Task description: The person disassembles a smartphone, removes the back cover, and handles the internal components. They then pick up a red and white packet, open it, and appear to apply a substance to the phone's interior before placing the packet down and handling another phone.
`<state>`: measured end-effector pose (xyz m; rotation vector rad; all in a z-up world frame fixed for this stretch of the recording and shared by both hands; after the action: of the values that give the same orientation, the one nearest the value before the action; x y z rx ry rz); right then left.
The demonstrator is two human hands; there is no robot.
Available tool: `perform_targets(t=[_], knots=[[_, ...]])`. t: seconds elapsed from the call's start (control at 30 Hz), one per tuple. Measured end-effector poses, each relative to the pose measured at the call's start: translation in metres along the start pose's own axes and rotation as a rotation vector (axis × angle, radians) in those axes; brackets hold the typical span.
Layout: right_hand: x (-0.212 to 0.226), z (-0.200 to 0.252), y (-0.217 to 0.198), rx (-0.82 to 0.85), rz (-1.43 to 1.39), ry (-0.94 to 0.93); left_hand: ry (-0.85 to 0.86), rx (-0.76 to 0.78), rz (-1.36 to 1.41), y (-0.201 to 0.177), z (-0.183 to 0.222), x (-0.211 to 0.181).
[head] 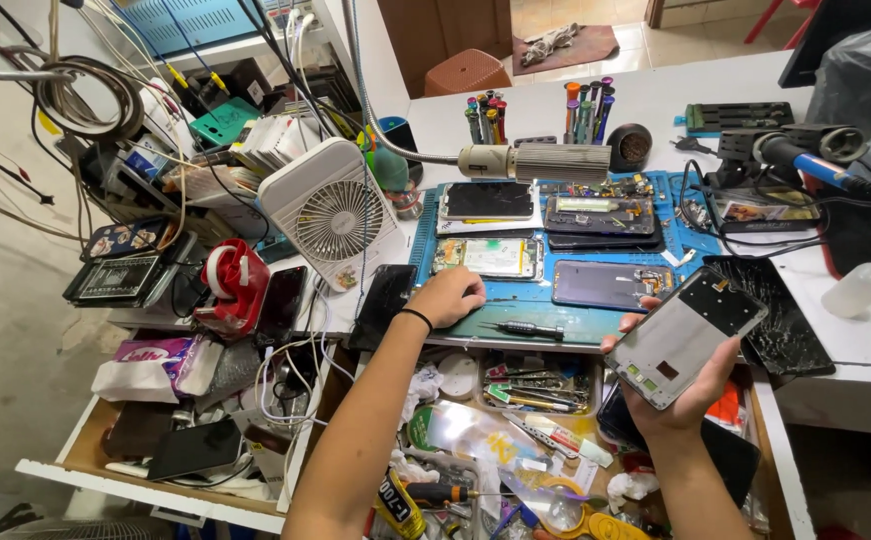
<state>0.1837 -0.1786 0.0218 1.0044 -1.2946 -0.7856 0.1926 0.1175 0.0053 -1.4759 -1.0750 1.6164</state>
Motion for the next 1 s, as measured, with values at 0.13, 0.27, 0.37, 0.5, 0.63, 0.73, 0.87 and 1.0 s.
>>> perform_targets(t=[0.13,0.27,0.37,0.5,0.63,0.73,0.87,1.0], knots=[[-0.004,-0.002,-0.004,-0.005,0.012,0.024,-0.041,-0.091,0.02,-0.004,-0.01,-0.007],[-0.004,0.003,0.001,-0.001,0.047,-0.019,0.029,-0.07,0.018,0.006,-0.032,-0.048],[-0.003,0.004,0.003,0.008,0.075,-0.041,0.031,-0.066,-0.015,0.012,-0.045,-0.076],[0.0,0.001,-0.006,-0.026,0.071,-0.054,0.144,-0.414,-0.016,-0.007,-0.064,-0.072],[-0.002,-0.001,-0.007,-0.038,0.052,-0.036,0.179,-0.456,0.043,-0.05,-0.035,-0.048],[-0.008,0.002,-0.005,-0.061,0.051,-0.016,0.088,-0.178,-0.048,-0.037,-0.011,-0.011],[-0.01,0.009,0.008,0.029,0.14,-0.032,0.099,-0.122,-0.082,-0.02,0.01,0.02],[-0.014,0.01,0.008,0.1,0.248,0.0,0.121,-0.124,-0.075,-0.007,0.006,0.027]])
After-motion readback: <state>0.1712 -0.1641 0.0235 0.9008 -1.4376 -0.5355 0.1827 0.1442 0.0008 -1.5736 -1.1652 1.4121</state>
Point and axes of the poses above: each hand's wrist, its own z-axis away from the middle knuckle, its own y-axis out of the palm, x = y × z, the point moved 9 cm from there along -z, towards the middle knuckle, and after that the axes turned 11 degrees about -x, right-handed, at the moved point
